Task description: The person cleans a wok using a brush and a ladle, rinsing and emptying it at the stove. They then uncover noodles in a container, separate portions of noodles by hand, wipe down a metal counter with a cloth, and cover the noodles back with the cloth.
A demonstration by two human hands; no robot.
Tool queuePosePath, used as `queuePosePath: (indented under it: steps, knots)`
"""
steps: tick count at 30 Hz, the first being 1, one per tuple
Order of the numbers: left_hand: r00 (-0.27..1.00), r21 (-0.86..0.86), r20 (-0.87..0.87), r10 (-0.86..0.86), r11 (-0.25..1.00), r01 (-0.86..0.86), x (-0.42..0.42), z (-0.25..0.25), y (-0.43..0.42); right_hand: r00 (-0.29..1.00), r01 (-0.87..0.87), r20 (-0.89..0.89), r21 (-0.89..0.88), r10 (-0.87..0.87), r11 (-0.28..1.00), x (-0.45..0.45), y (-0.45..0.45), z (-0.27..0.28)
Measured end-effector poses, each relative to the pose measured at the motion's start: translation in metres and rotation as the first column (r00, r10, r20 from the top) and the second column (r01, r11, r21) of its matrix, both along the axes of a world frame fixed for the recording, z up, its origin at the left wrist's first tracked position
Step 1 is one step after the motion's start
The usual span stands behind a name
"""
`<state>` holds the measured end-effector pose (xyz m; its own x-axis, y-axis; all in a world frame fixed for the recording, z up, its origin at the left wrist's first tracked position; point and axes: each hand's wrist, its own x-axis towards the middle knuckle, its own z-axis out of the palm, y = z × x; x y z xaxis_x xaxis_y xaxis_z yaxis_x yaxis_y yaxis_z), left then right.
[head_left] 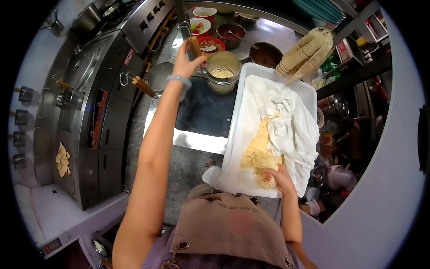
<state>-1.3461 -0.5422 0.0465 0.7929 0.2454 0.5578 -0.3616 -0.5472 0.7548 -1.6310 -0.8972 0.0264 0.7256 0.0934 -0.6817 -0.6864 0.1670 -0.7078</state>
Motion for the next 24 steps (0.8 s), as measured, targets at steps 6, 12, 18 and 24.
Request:
queuePosePath:
  steps: [6,12,18,24]
  knots:
    - [0.96,-0.254,-0.145,-0.24,0.947,0.198,-0.001,0.005,-0.007,1.0,-0.001,-0.008,-0.011,0.001,1.0,-0.008,-0.002,0.004]
    - [0.993,-0.053,-0.12,0.018,0.998,-0.025,-0.102,0.011,0.005,1.0,-0.021,0.009,0.01,0.021,1.0,-0.009,-0.007,0.007]
    - [0.965,-0.132,-0.262,-0.027,0.991,-0.008,-0.138,0.006,0.043,0.995,-0.089,0.043,0.032,0.088,0.995,-0.001,-0.009,0.002]
    - [0.921,0.246,-0.158,0.356,0.918,-0.313,-0.171,0.018,0.027,0.996,-0.088,0.033,0.117,0.085,0.989,-0.004,-0.009,0.01]
